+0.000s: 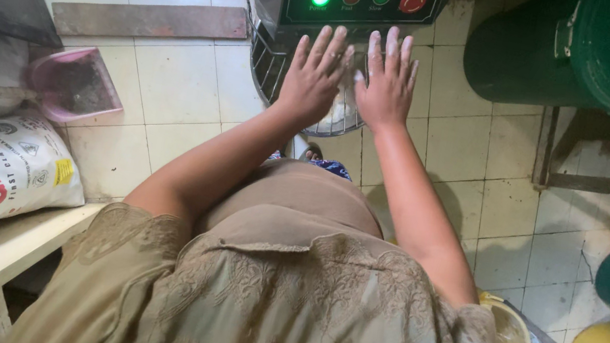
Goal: The person wipes their hands with a cloth, then operates a dough mixer: they press the machine's buttons to run it and hold the wire guard over the mixing bowl while dough mixes inside. They adjust the guard and press controls again as the machine runs.
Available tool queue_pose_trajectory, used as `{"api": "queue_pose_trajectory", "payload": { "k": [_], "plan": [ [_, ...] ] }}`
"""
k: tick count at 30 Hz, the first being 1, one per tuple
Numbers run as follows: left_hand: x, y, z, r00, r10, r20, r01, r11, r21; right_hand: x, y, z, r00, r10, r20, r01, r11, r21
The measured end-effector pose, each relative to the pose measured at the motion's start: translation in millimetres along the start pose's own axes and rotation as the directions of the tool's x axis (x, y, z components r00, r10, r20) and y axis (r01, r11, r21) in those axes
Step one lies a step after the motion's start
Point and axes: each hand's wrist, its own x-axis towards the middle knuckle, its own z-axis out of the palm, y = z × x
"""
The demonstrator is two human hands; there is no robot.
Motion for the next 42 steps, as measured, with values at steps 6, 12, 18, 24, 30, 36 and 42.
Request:
{"api": "queue_pose_trajectory", "payload": {
  "k": [6,12,18,24,30,36,42],
  "plan": [
    [1.1,5.0,-0.6,0.987,-0.067,0.148,0.080,0.993,-0.087,3.3,-5.7,-4.2,1.000,0.001,0.029,0.002,0.993,-0.119],
    [-3.2,6.5,-3.3,0.981,-0.112,0.156,0.120,0.992,-0.046,-1.5,-8.8,-3.2,1.000,-0.010,0.006,0.011,0.992,-0.129],
    [-7.6,3.7,-7.9,0.977,-0.124,0.174,0.133,0.990,-0.038,-11.8,2.5,-4.6,0.995,0.006,0.101,0.009,0.989,-0.151],
    [-12.4,2.7,-7.7,0.987,-0.118,0.105,0.128,0.988,-0.089,-20.6,7.7,-6.6,0.984,-0.048,0.170,0.057,0.997,-0.050],
    [-14.8,2.7,-9.7,0.986,-0.119,0.114,0.127,0.990,-0.060,-22.2,4.2,-12.1,0.991,-0.091,0.100,0.085,0.994,0.064],
    [-12.7,-3.1,-11.8,0.984,-0.156,0.088,0.167,0.977,-0.131,-9.3,10.0,-21.0,0.989,-0.114,0.095,0.121,0.990,-0.072],
    [-9.5,-4.4,-17.1,0.960,-0.203,0.191,0.236,0.956,-0.172,-5.2,18.3,-30.0,0.992,-0.126,0.033,0.125,0.992,0.026]
  ]
}}
